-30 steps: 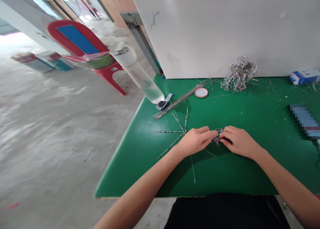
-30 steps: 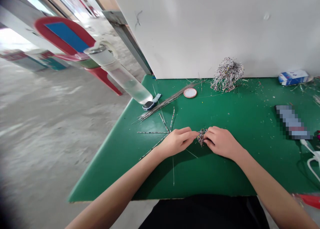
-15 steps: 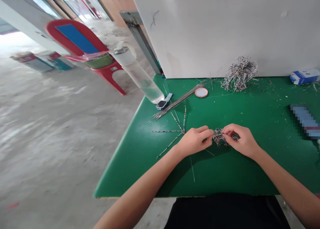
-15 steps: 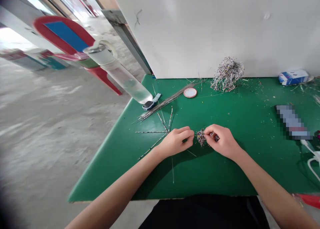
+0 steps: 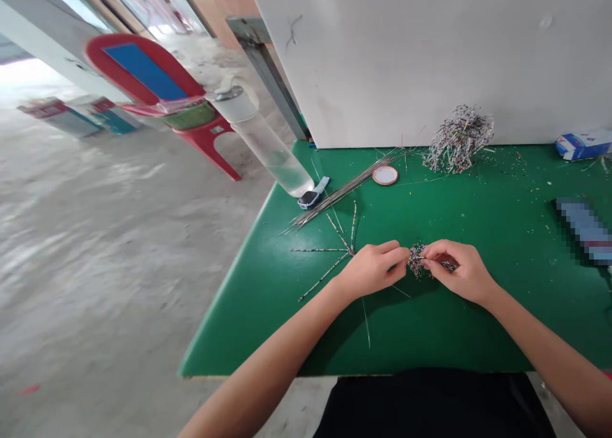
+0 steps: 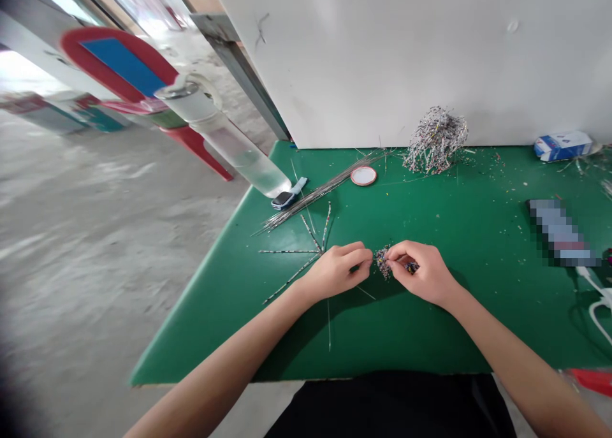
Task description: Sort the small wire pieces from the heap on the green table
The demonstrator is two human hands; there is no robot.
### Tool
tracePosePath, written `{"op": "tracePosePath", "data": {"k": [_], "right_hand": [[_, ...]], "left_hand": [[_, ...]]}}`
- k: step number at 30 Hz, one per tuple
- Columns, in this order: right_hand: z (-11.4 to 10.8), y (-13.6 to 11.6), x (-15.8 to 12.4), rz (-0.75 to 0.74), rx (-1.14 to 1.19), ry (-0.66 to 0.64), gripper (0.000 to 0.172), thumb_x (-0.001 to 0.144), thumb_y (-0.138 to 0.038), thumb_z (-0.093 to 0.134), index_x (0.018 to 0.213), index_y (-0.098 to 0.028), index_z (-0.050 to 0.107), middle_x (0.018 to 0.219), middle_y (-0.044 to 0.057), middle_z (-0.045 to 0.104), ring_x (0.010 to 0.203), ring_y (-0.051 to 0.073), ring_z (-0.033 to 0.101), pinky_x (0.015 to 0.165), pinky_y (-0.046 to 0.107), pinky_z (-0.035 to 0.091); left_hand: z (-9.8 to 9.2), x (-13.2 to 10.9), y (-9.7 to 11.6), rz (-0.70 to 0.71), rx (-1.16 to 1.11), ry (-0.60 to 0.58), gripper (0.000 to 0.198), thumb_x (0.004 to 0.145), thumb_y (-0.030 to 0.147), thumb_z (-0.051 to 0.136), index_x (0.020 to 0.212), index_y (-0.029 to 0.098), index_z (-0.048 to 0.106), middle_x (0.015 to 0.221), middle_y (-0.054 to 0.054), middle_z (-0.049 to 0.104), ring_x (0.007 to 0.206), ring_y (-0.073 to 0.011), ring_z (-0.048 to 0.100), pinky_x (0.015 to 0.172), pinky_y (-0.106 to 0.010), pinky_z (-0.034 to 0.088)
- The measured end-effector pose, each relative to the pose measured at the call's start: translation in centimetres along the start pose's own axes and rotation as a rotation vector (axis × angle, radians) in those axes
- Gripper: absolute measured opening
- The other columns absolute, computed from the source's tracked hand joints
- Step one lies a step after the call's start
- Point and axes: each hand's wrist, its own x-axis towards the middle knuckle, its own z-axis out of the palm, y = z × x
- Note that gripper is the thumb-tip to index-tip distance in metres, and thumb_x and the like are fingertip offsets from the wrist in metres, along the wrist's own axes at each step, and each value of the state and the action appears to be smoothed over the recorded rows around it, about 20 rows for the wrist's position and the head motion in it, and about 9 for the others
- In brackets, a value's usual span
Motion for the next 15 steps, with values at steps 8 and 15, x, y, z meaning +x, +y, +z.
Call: {"op": "tracePosePath", "data": {"k": [8, 15], "right_hand": [[-0.07, -0.25, 0.03, -0.021, -0.024, 0.0, 0.006, 0.084, -0.016, 0.059, 0.082, -0.022, 0.062, 0.079, 0.002, 0.072, 0.06, 0.012, 0.066, 0.056, 0.021, 0.055], [-0.11, 0.03, 0.05, -0.039, -0.054, -0.001, 0.008, 0.085, -0.015, 0.058, 0.082, -0.022, 0.061, 0.077, 0.002, 0.072, 0.058, 0.012, 0.065, 0.054, 0.022, 0.053]], "left_hand": [[0.03, -0.03, 0.01, 0.006, -0.007, -0.008, 0.023, 0.089, 0.015, 0.038, 0.083, 0.017, 0.06, 0.065, 0.002, 0.053, 0.049, -0.0071, 0.044, 0.046, -0.018, 0.032], [-0.23, -0.01, 0.03, 0.015, -0.003, -0.046, 0.028, 0.089, 0.013, 0.036, 0.092, 0.017, 0.063, 0.066, 0.002, 0.055, 0.049, -0.0073, 0.046, 0.047, -0.019, 0.032]]}}
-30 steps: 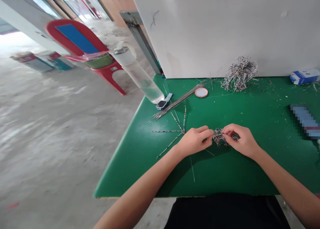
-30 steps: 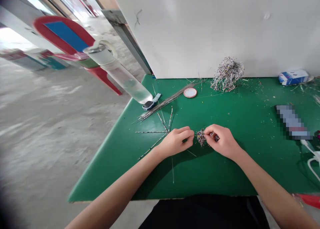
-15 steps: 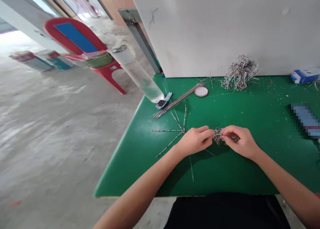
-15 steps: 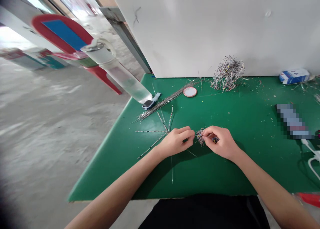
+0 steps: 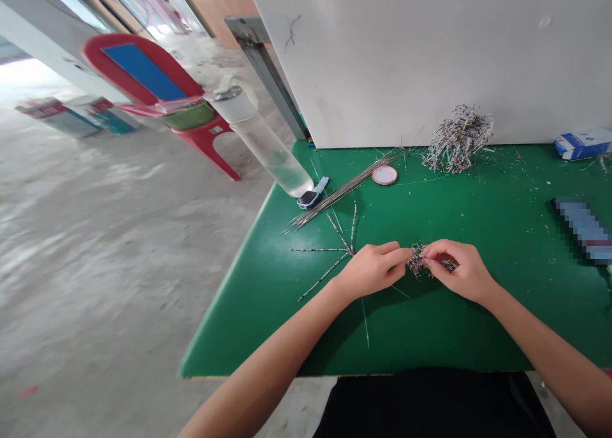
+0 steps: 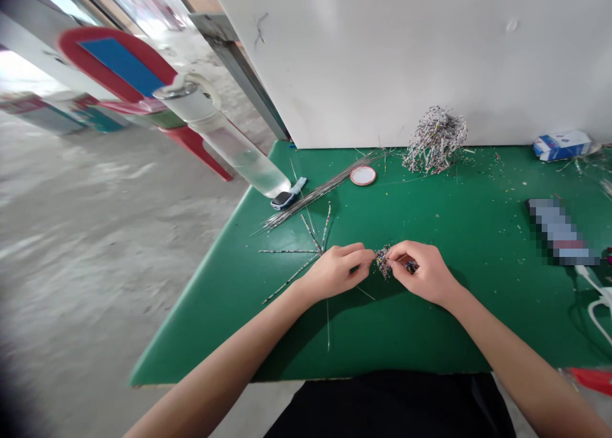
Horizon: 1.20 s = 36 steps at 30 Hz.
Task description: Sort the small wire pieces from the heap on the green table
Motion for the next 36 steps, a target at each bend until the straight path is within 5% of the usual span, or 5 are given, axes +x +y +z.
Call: {"op": "tracePosePath", "data": {"k": [13, 36], "right_hand": [[-0.02, -0.23, 0.03, -0.023, 0.036, 0.03, 0.011, 0.083, -0.013, 0.056, 0.076, -0.022, 0.057, 0.082, 0.004, 0.075, 0.064, 0.015, 0.071, 0.054, 0.022, 0.055], [0.18, -0.41, 0.1, -0.018, 0.039, 0.039, 0.014, 0.078, -0.01, 0.055, 0.07, -0.022, 0.055, 0.081, 0.003, 0.075, 0.068, 0.017, 0.072, 0.054, 0.024, 0.056]], "left_hand": [[-0.31, -0.19, -0.16, 0.042, 0.055, -0.137, 0.049, 0.091, 0.008, 0.035, 0.134, 0.025, 0.052, 0.072, 0.003, 0.055, 0.052, -0.007, 0.047, 0.049, -0.019, 0.036], [-0.26, -0.15, -0.11, 0.055, 0.005, -0.076, 0.044, 0.091, 0.009, 0.034, 0.126, 0.023, 0.059, 0.068, 0.003, 0.055, 0.05, -0.0069, 0.046, 0.049, -0.018, 0.036]]}}
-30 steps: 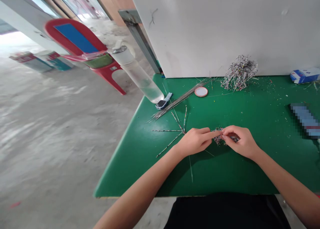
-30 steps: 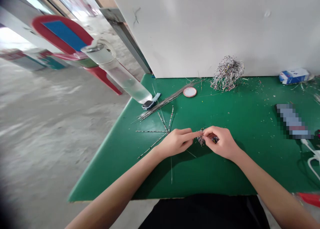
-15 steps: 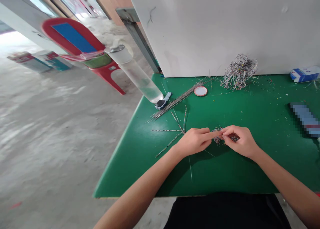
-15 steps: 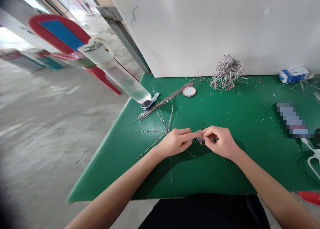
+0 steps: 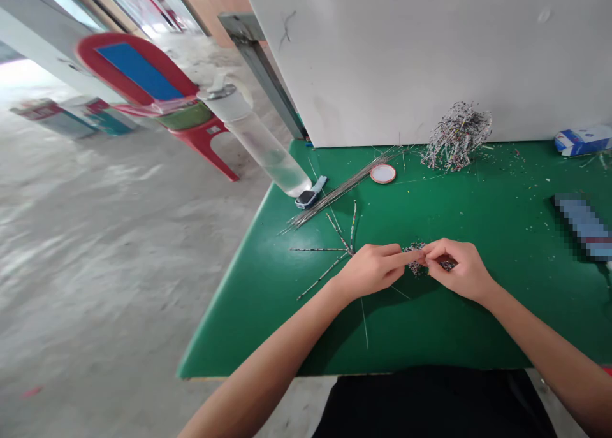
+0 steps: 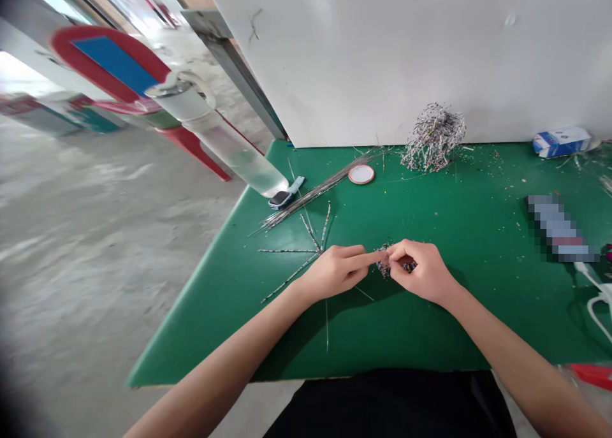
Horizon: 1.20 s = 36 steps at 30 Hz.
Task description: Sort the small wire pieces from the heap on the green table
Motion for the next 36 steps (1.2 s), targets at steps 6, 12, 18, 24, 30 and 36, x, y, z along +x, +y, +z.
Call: {"op": "tracePosePath", "data": {"k": [6, 12, 18, 24, 30, 36], "right_hand": [[-0.01, 0.07, -0.14, 0.018, 0.019, -0.003, 0.013, 0.078, -0.011, 0.056, 0.071, -0.022, 0.057, 0.083, 0.004, 0.076, 0.069, 0.017, 0.072, 0.056, 0.025, 0.057], [-0.01, -0.02, -0.12, 0.101, 0.06, -0.016, 0.009, 0.081, -0.016, 0.056, 0.075, -0.022, 0.059, 0.079, 0.004, 0.074, 0.061, 0.015, 0.07, 0.053, 0.024, 0.056], [-0.02, 0.17, -0.12, 0.182, 0.122, -0.025, 0.007, 0.082, -0.018, 0.057, 0.077, -0.022, 0.06, 0.077, 0.003, 0.074, 0.062, 0.016, 0.071, 0.054, 0.024, 0.056], [0.0, 0.32, -0.1, 0.232, 0.232, -0.03, 0.004, 0.082, -0.019, 0.059, 0.08, -0.022, 0.061, 0.08, 0.004, 0.076, 0.072, 0.018, 0.075, 0.057, 0.024, 0.059], [-0.04, 0.16, -0.03, 0.254, 0.281, -0.042, 0.004, 0.083, -0.021, 0.059, 0.079, -0.022, 0.06, 0.083, 0.005, 0.076, 0.075, 0.02, 0.075, 0.062, 0.027, 0.061], [-0.05, 0.26, -0.05, 0.254, 0.286, -0.035, 0.004, 0.083, -0.022, 0.061, 0.079, -0.022, 0.061, 0.081, 0.004, 0.076, 0.074, 0.019, 0.075, 0.058, 0.026, 0.061]], "left_hand": [[0.03, -0.04, -0.02, -0.003, 0.023, -0.005, 0.045, 0.091, 0.009, 0.035, 0.127, 0.024, 0.058, 0.068, 0.003, 0.056, 0.05, -0.0063, 0.046, 0.049, -0.017, 0.036], [-0.08, -0.05, -0.03, -0.009, 0.012, 0.006, 0.044, 0.092, 0.009, 0.035, 0.125, 0.024, 0.059, 0.068, 0.003, 0.054, 0.05, -0.0061, 0.045, 0.049, -0.017, 0.036], [-0.05, 0.0, -0.1, -0.018, 0.017, -0.003, 0.045, 0.091, 0.009, 0.035, 0.126, 0.024, 0.058, 0.067, 0.004, 0.053, 0.05, -0.0062, 0.046, 0.049, -0.017, 0.036], [-0.05, 0.02, -0.07, -0.015, 0.007, 0.015, 0.043, 0.092, 0.01, 0.034, 0.126, 0.024, 0.058, 0.067, 0.004, 0.054, 0.051, -0.0064, 0.046, 0.048, -0.017, 0.036], [-0.07, -0.04, -0.06, -0.022, 0.032, -0.02, 0.045, 0.092, 0.01, 0.035, 0.128, 0.024, 0.056, 0.068, 0.003, 0.054, 0.051, -0.0061, 0.047, 0.049, -0.017, 0.038], [-0.08, 0.06, -0.01, -0.02, 0.0, 0.02, 0.043, 0.092, 0.01, 0.034, 0.125, 0.024, 0.058, 0.067, 0.003, 0.054, 0.05, -0.0065, 0.047, 0.048, -0.018, 0.036]]}}
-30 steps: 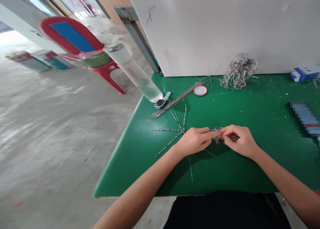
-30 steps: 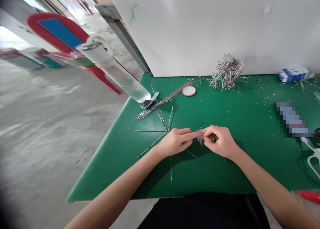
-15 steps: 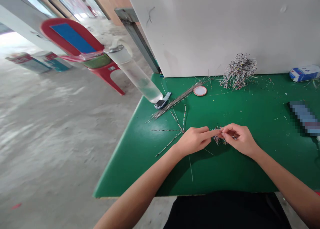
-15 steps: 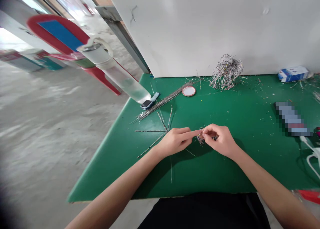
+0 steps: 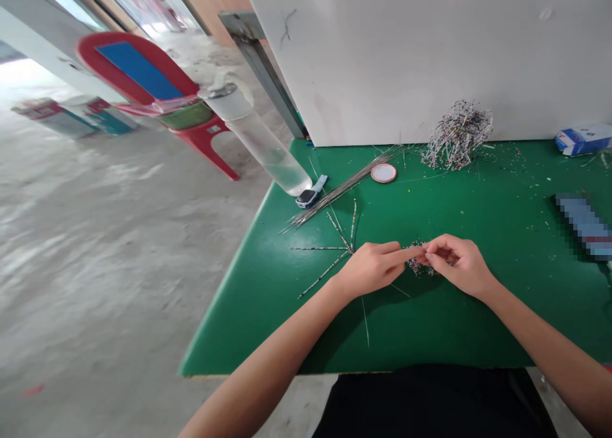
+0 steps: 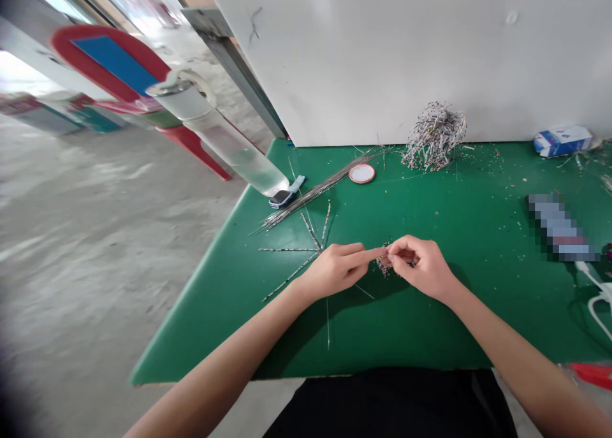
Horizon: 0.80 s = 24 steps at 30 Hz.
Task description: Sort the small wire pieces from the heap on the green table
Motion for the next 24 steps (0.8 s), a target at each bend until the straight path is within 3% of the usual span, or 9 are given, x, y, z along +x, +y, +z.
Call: {"op": "tracePosePath", "data": {"k": [13, 24], "right_hand": [[-0.02, 0.25, -0.03, 0.008, -0.034, -0.023, 0.005, 0.086, -0.024, 0.059, 0.083, -0.021, 0.062, 0.083, 0.005, 0.075, 0.075, 0.02, 0.075, 0.062, 0.027, 0.061], [-0.19, 0.41, 0.41, 0.035, -0.108, -0.081, 0.013, 0.088, -0.025, 0.056, 0.09, -0.022, 0.068, 0.083, 0.005, 0.075, 0.076, 0.019, 0.073, 0.068, 0.03, 0.061]], "left_hand": [[-0.01, 0.06, 0.01, 0.012, -0.033, 0.044, 0.042, 0.09, 0.009, 0.035, 0.121, 0.022, 0.06, 0.067, 0.003, 0.057, 0.048, -0.0069, 0.047, 0.046, -0.019, 0.035], [0.47, -0.09, 0.05, -0.084, -0.091, 0.06, 0.026, 0.094, 0.018, 0.04, 0.115, 0.017, 0.055, 0.089, -0.003, 0.071, 0.062, -0.0096, 0.064, 0.055, -0.02, 0.048]]}}
